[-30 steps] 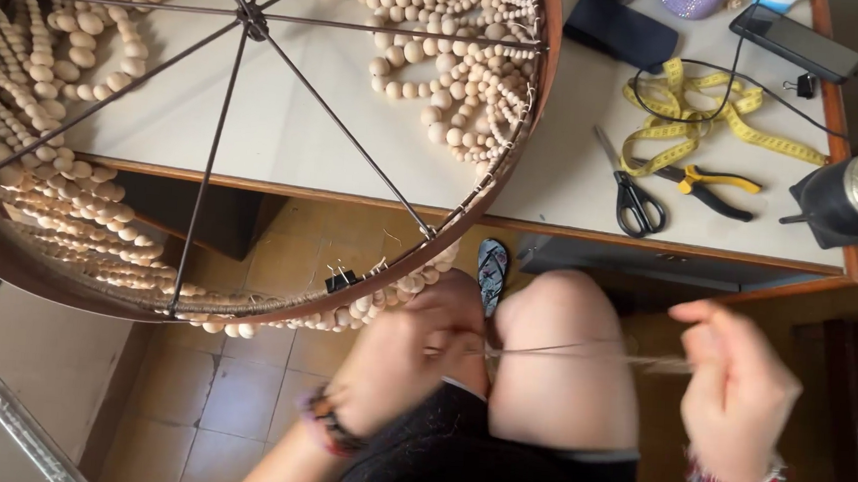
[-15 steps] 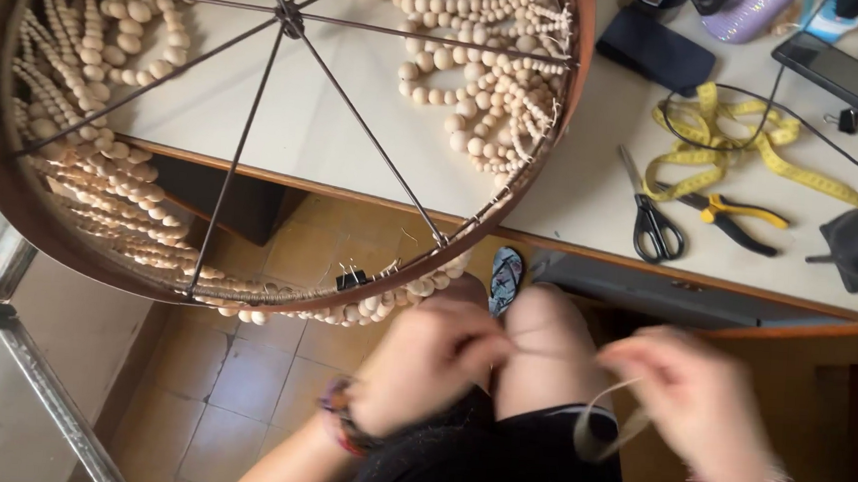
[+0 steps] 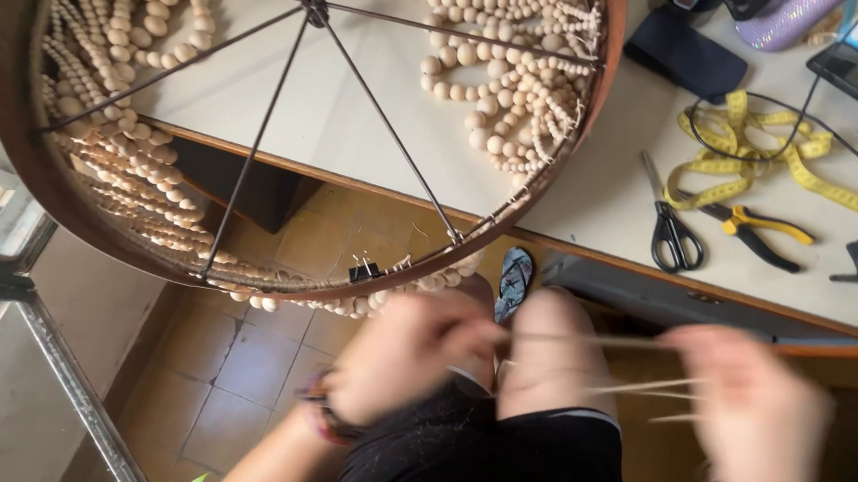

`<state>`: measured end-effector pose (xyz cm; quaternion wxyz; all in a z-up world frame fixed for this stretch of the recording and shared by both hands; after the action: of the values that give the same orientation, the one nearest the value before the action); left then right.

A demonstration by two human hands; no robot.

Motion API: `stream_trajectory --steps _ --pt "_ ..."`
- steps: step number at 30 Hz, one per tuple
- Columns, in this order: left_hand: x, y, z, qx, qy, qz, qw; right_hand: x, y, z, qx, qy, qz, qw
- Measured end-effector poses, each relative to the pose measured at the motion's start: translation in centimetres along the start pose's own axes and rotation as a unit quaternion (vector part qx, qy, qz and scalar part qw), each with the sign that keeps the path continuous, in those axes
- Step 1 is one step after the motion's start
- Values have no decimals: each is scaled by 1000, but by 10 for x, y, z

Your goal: Secure strings of wooden beads to a circular frame using twine

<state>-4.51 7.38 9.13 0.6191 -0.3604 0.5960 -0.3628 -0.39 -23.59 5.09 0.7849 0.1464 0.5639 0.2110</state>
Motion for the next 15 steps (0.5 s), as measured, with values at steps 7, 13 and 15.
stream_trajectory --steps 7,13,15 --pt "10 8 -16 17 -64 29 997 7 30 -12 -88 -74 -37 993" --pt "-5 13 -40 128 -105 -2 986 29 23 -24 -25 155 186 970" --pt "-39 36 -50 6 -164 32 986 10 -33 -6 -135 -110 -159 972"
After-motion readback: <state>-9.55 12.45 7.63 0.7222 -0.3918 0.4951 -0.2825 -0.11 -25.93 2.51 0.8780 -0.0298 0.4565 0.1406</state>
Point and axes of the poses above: each hand's wrist, its own z-axis towards the middle knuckle, its own x-axis out of the palm, y = z × x, the point moved 4 cm from there along z, towards the middle knuckle, and after that the axes turned 11 degrees about -y, right-handed, at the moved point
